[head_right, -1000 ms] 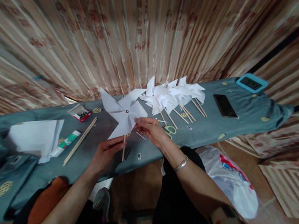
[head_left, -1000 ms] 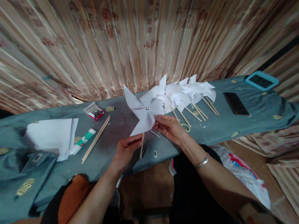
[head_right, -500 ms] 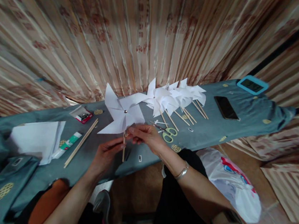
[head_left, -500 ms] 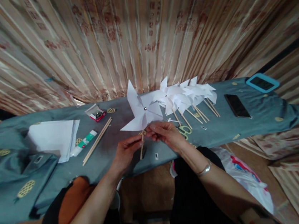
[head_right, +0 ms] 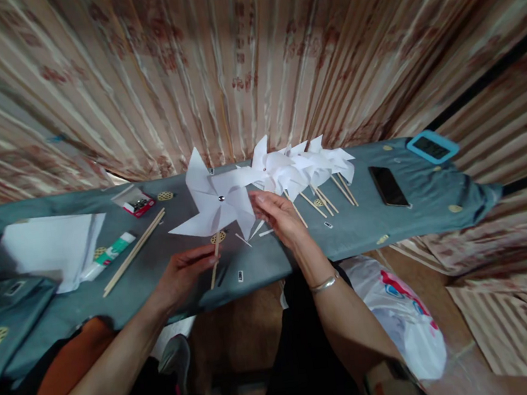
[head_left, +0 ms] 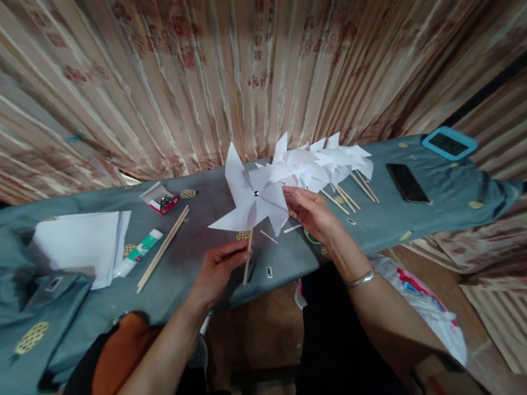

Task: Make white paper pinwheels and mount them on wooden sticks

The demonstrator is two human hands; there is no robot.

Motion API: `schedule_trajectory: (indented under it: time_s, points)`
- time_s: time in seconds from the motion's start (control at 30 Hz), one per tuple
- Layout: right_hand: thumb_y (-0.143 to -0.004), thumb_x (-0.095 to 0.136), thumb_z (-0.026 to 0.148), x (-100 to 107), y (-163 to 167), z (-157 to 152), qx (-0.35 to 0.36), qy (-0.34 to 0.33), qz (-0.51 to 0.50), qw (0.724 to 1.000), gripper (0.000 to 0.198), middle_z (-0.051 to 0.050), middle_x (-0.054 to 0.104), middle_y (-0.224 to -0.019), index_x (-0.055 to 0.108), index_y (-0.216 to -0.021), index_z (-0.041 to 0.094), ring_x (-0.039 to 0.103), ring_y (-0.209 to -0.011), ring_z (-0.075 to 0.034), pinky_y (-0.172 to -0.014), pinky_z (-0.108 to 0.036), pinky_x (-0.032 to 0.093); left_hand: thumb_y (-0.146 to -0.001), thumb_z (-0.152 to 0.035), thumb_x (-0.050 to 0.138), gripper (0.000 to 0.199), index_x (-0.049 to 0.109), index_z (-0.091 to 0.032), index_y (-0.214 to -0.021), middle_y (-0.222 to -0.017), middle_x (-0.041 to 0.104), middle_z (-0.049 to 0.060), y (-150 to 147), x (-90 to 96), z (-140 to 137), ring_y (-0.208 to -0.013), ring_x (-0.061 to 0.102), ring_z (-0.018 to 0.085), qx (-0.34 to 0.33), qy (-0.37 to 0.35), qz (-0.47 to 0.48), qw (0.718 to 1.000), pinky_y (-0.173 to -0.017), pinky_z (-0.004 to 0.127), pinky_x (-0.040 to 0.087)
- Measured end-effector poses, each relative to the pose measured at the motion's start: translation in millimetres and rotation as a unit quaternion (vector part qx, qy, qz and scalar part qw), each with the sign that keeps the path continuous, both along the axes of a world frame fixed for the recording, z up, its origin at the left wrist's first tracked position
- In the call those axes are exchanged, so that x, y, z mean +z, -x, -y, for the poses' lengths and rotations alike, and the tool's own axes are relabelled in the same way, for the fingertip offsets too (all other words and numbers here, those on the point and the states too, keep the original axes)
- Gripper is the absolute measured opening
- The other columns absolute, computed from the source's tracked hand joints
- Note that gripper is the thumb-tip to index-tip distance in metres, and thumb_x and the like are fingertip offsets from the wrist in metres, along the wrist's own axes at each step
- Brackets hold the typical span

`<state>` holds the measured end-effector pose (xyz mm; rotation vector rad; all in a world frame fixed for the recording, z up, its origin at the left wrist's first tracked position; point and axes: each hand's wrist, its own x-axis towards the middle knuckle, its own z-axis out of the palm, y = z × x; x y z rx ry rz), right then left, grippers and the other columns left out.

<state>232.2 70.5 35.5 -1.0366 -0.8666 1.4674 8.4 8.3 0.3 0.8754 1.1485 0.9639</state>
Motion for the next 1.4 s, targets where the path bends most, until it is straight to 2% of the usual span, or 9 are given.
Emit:
schedule_trajectory:
  time_s: [0.17, 0.4, 0.53, 0.7, 0.97, 1.2, 1.4]
  points:
    - [-0.044, 0.094, 0.045, -2.1, 4.6, 1.4, 0.005, 0.024, -0.016, 1.0, 0.041, 0.005, 0.071, -0.066, 0.077, -0.075, 0.024, 0.053, -0.053, -0.007, -0.051, -0.02, 0.044, -0.055, -0.035, 0.085, 0.032, 0.081, -0.022, -0.084, -0.087, 0.08, 0.005, -3.0, -1.1, 1.6, -0.089, 0.07, 0.024, -0.015, 0.002, -0.007, 1.0, -0.095, 0.038, 0.049]
    - [-0.046, 0.094, 0.044, -0.9, 6.4, 2.2, 0.027, 0.025, 0.0, 0.999, 0.042, 0.005, 0.067, -0.061, 0.077, -0.077, 0.022, 0.052, -0.052, -0.008, -0.051, -0.021, 0.043, -0.053, -0.036, 0.086, 0.034, 0.081, -0.022, -0.083, -0.09, 0.08, 0.004, -3.6, -2.5, 1.5, -0.086, 0.07, 0.023, -0.008, 0.012, -0.012, 1.0, -0.094, 0.038, 0.049]
    - [-0.045, 0.095, 0.042, 2.2, 9.9, 4.0, 0.028, 0.027, -0.007, 0.999, 0.039, 0.006, 0.066, -0.059, 0.076, -0.072, 0.021, 0.049, -0.048, -0.005, -0.046, -0.018, 0.041, -0.053, -0.036, 0.086, 0.034, 0.081, -0.022, -0.084, -0.088, 0.08, 0.004, -3.9, -2.4, 2.1, -0.085, 0.07, 0.023, -0.005, 0.014, -0.013, 1.0, -0.094, 0.038, 0.05]
    - [-0.042, 0.097, 0.039, 5.8, 12.9, 7.2, 0.04, 0.061, -0.031, 0.997, 0.041, 0.005, 0.071, -0.063, 0.073, -0.069, 0.019, 0.06, -0.052, -0.006, -0.05, -0.016, 0.05, -0.056, -0.035, 0.085, 0.032, 0.081, -0.022, -0.084, -0.089, 0.08, 0.005, -3.6, -2.9, 2.4, -0.088, 0.07, 0.024, -0.008, 0.001, -0.017, 1.0, -0.094, 0.037, 0.05]
    - [-0.044, 0.097, 0.038, 0.3, 21.0, 11.0, 0.067, 0.085, -0.075, 0.991, 0.04, 0.004, 0.074, -0.066, 0.07, -0.067, 0.018, 0.065, -0.055, -0.008, -0.055, -0.018, 0.059, -0.054, -0.037, 0.086, 0.032, 0.081, -0.022, -0.083, -0.086, 0.079, 0.004, -6.2, -3.3, 2.0, -0.089, 0.069, 0.024, 0.001, -0.008, 0.003, 1.0, -0.093, 0.036, 0.049]
    - [-0.052, 0.094, 0.034, -12.0, 36.3, 14.1, 0.054, 0.122, -0.127, 0.983, 0.035, 0.003, 0.071, -0.061, 0.07, -0.072, 0.019, 0.064, -0.053, -0.009, -0.051, -0.018, 0.055, -0.057, -0.038, 0.085, 0.029, 0.08, -0.021, -0.079, -0.081, 0.078, 0.002, -7.4, -6.4, 3.3, -0.081, 0.067, 0.021, 0.016, -0.022, -0.001, 1.0, -0.087, 0.033, 0.05]
    - [-0.046, 0.097, 0.032, -13.5, 48.6, 19.1, 0.054, 0.149, -0.169, 0.973, 0.038, 0.004, 0.069, -0.06, 0.071, -0.07, 0.018, 0.063, -0.055, -0.007, -0.049, -0.014, 0.05, -0.06, -0.034, 0.083, 0.029, 0.081, -0.022, -0.086, -0.086, 0.079, 0.003, -8.9, -7.0, 4.3, -0.086, 0.068, 0.021, 0.019, -0.019, 0.015, 1.0, -0.093, 0.034, 0.047]
